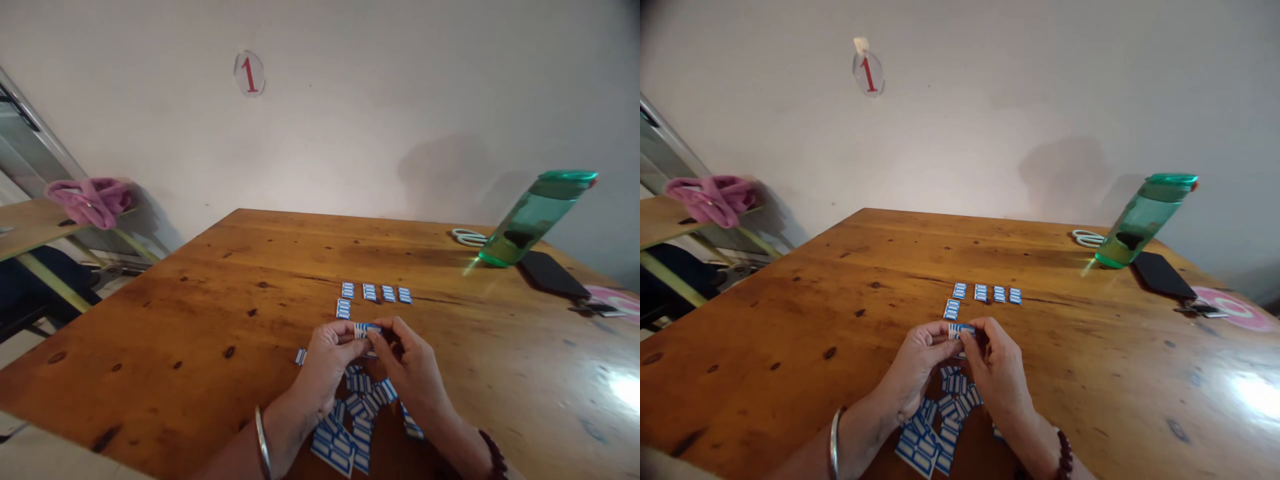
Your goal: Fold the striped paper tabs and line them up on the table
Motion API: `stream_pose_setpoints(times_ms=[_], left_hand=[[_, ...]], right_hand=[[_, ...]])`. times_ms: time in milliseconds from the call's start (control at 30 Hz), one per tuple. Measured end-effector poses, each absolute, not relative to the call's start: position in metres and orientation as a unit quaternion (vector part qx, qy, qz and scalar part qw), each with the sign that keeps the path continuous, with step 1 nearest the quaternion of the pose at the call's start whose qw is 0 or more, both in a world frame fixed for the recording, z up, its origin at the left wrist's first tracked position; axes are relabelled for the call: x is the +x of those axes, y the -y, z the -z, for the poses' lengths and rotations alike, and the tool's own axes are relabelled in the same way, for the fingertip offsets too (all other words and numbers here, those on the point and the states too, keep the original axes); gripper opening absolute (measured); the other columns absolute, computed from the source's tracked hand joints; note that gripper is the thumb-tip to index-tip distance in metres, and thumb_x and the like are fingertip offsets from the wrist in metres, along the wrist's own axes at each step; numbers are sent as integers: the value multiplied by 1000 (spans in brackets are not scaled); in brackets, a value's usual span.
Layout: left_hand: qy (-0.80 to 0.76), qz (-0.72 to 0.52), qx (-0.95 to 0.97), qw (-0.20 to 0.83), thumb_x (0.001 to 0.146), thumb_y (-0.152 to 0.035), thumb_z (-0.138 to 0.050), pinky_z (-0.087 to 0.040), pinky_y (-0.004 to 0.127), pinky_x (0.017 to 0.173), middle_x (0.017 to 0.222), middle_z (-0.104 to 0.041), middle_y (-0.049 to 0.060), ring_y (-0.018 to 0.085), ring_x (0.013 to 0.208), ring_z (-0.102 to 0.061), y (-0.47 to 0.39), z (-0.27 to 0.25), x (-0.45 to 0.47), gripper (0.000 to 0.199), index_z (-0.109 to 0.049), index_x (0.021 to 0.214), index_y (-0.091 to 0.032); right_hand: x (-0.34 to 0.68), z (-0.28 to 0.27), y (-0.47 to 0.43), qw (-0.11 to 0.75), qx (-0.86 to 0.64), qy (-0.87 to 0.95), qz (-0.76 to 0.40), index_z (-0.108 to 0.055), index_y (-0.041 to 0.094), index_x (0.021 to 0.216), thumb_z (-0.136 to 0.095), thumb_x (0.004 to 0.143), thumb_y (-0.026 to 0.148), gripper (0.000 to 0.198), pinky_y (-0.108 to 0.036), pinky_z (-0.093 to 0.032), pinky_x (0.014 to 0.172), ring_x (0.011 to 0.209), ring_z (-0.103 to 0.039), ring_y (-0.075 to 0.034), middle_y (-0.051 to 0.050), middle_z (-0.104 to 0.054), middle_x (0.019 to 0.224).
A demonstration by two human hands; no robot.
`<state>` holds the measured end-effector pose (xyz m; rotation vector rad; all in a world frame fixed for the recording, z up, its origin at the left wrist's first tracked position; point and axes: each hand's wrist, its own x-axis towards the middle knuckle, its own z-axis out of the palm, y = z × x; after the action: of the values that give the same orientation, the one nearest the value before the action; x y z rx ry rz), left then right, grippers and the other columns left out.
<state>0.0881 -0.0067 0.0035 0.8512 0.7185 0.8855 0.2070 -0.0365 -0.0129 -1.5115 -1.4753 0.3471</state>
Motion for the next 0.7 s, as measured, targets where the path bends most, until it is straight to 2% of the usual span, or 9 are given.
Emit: stream_pose_setpoints(times_ms=[200,400,467,567,633,700], left_hand=[[-333,-415,391,751,57,-25,-76,-47,27,68,67,-69,5,15,63,-62,4,-5,84,20,-69,71,-12],[-342,-515,339,709,59,-17,-73,-49,24,63,70,-70,4,13,63,-62,-13,-7,69,14,-68,72,-12],[-336,-540,322,702,59,-17,-72,-49,24,64,70,-70,5,14,65,-63,-17,-8,64,14,-67,72,-12],[-325,-559,299,702,59,-15,-73,-49,25,65,70,-70,6,15,66,-64,-20,-11,59,14,-66,71,-12],[-318,-569,283,704,58,-14,-73,-49,26,64,69,-70,6,15,64,-64,-20,-13,58,14,-66,70,-12],[-313,-576,272,705,57,-12,-73,-50,26,63,68,-70,6,15,64,-64,-20,-14,57,14,-66,69,-12]], right_hand=[[212,12,37,483,-590,614,-201,-56,18,86,-45,84,37,22,-21,-43,50,56,-55,-13,-1,-61,68],[225,-4,36,515,-617,574,-154,-58,19,80,-48,81,32,16,-21,-38,45,50,-49,-11,1,-57,62],[227,-12,40,490,-624,589,-151,-59,19,79,-48,80,31,16,-22,-40,46,52,-50,-12,1,-58,63],[233,-17,52,398,-623,654,-157,-62,21,81,-48,81,31,17,-24,-44,53,61,-57,-15,-2,-64,71],[240,-12,64,338,-613,698,-153,-62,23,80,-48,82,31,17,-25,-45,56,63,-59,-16,-2,-65,73],[249,-2,78,314,-618,708,-138,-62,24,79,-46,83,32,18,-25,-45,55,64,-59,-17,-3,-65,74]])
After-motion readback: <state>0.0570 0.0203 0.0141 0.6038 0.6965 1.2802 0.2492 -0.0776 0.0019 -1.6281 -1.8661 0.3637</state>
